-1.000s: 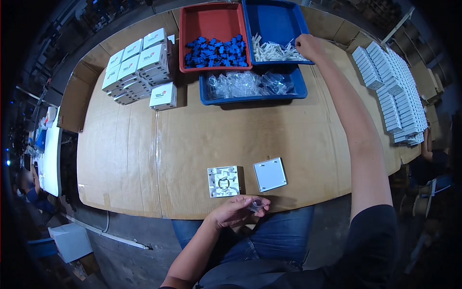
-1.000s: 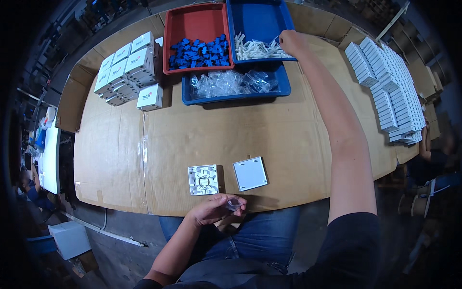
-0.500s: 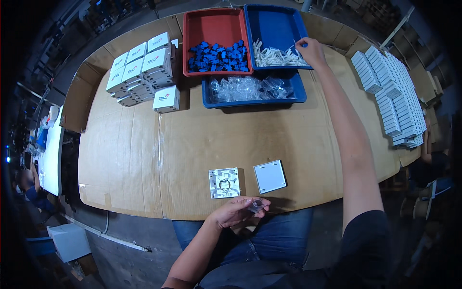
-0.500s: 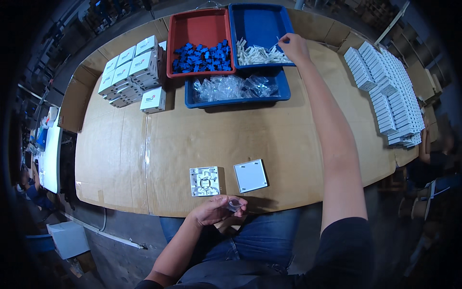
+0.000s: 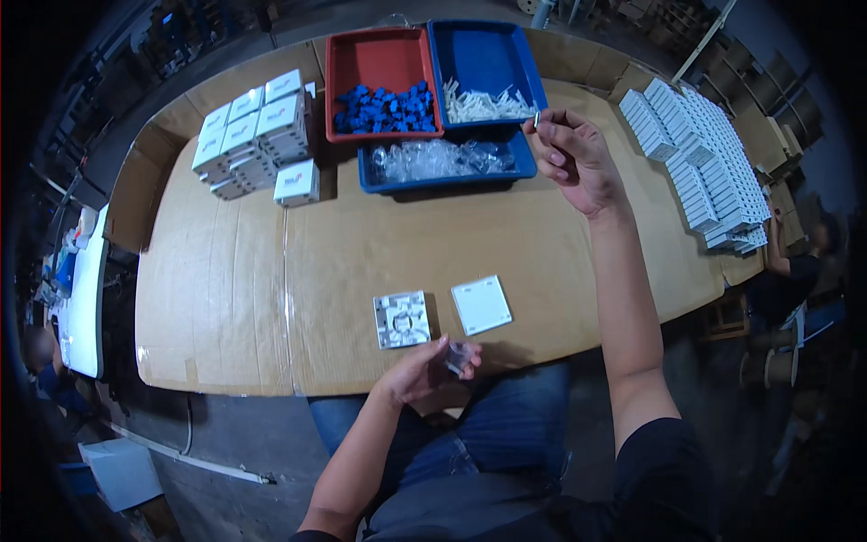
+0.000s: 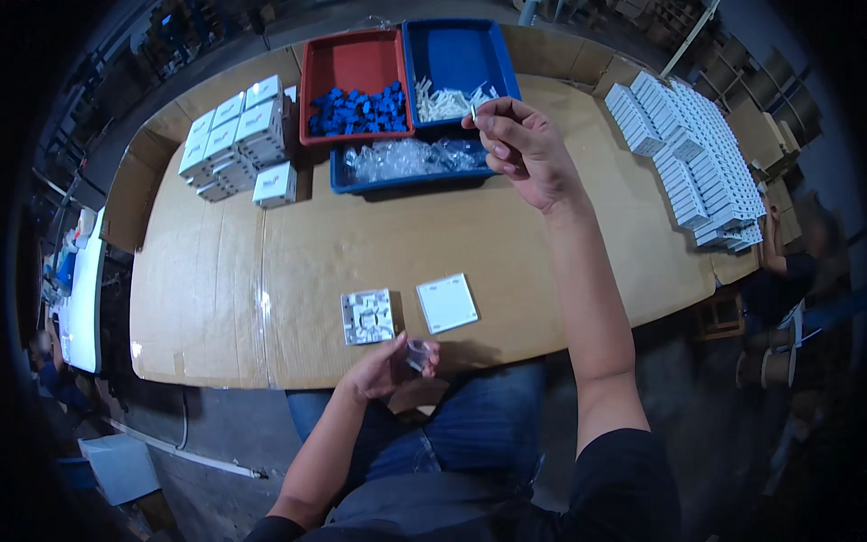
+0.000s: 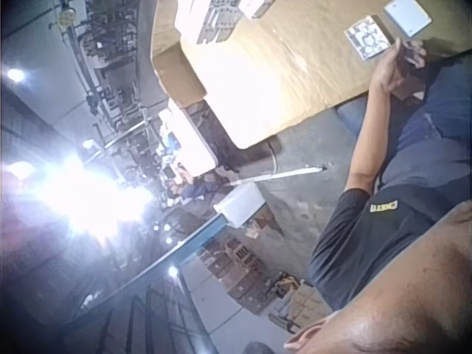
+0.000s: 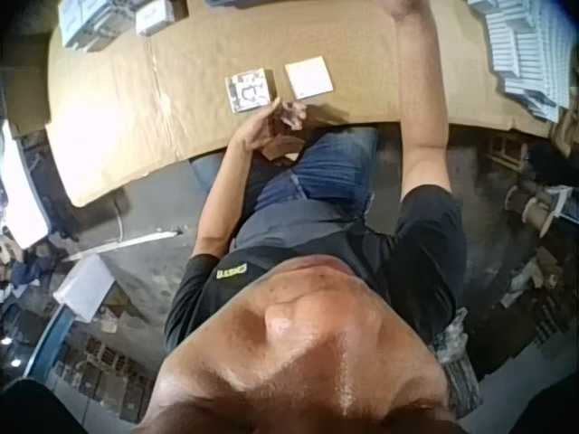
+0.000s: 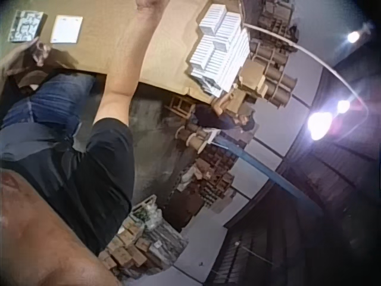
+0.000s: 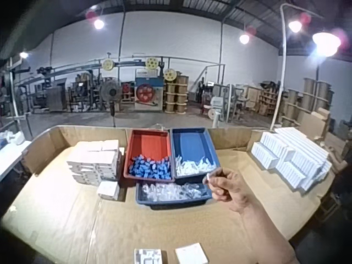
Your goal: Assembling electrical wall switch components and packaging them into white boxes.
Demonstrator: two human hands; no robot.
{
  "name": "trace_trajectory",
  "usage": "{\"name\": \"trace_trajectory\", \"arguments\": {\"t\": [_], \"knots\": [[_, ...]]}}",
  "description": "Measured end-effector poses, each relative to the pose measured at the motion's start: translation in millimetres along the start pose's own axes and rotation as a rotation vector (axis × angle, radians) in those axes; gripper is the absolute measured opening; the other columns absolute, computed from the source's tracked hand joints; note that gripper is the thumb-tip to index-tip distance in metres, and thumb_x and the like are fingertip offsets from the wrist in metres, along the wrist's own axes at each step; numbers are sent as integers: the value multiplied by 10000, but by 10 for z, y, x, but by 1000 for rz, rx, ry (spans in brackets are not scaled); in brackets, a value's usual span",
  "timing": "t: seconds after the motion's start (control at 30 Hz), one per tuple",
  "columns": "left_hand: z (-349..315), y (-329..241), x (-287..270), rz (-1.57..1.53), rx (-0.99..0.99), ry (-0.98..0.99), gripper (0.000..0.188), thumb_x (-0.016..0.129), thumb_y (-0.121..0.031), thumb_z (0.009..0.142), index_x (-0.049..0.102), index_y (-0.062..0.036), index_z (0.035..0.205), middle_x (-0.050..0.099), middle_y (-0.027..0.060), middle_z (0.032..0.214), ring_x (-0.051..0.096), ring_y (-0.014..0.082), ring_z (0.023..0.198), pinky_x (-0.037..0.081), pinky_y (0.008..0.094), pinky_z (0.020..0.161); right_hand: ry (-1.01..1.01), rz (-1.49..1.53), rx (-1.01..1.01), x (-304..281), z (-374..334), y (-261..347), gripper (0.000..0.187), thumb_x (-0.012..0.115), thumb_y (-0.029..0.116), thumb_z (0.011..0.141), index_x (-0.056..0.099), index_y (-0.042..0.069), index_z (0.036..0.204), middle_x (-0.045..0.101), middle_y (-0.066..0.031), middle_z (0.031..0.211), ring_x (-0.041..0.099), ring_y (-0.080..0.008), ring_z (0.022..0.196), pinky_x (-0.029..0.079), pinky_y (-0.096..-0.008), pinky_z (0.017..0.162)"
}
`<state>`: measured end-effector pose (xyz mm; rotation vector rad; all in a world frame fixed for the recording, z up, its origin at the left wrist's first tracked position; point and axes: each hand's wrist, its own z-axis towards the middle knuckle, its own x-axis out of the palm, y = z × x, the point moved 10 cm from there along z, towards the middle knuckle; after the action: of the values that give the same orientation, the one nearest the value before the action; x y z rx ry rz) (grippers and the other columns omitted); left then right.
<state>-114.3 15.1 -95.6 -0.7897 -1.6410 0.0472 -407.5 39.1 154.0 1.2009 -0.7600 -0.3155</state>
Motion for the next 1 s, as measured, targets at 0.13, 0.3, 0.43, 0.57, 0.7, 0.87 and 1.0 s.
{"name": "trace_trajectory", "arguments": {"t": [0.13,0.3,0.43,0.57,0.7,0.87,1.0], "knots": [[52,-58,-11,22,63,14,647,440,-513,1096,568,63,1363,698,121,1131,679,211,1001,519,369,989,-76,-379,41,107,-469,-224,156,772,93,932,712,24,1058,704,-8,904,512,-11,672,374,-177,561],[72,-174,25,38,112,-17,646,474,-497,1088,573,81,1359,710,115,1107,687,205,950,530,370,954,61,-659,92,360,-1049,-885,93,764,60,928,735,21,1007,667,36,845,522,6,708,386,-186,598],[15,-180,52,-4,127,-18,644,493,-497,1081,579,79,1356,712,121,1111,680,197,933,527,346,932,88,-695,234,537,-1420,-1295,85,773,55,916,747,21,989,634,61,818,459,-2,671,369,-198,601],[-8,-169,88,-9,143,10,601,469,-465,1104,579,72,1352,716,121,1126,676,167,932,536,325,917,163,-857,303,707,-1618,-1334,83,787,76,908,753,30,968,612,45,790,438,-4,660,346,-214,591],[-44,-169,82,22,165,4,555,461,-471,1106,604,16,1328,721,120,1128,686,168,948,542,330,943,347,-1049,115,990,-1633,-1266,119,770,11,862,728,13,973,710,-9,917,577,-79,712,449,-244,637],[-47,-136,29,60,170,6,506,527,-442,1087,655,15,1261,737,123,1123,714,186,1005,546,342,1000,487,-1076,0,1148,-1673,-1343,122,753,14,848,721,-13,962,734,-59,1058,687,-207,924,537,-341,815],[-6,-96,15,95,182,50,475,550,-415,1082,677,19,1228,745,120,1109,716,181,1018,551,337,989,602,-970,93,1200,-1713,-1455,110,735,21,858,732,-25,958,734,-103,1188,687,-262,1056,541,-371,920]]}}
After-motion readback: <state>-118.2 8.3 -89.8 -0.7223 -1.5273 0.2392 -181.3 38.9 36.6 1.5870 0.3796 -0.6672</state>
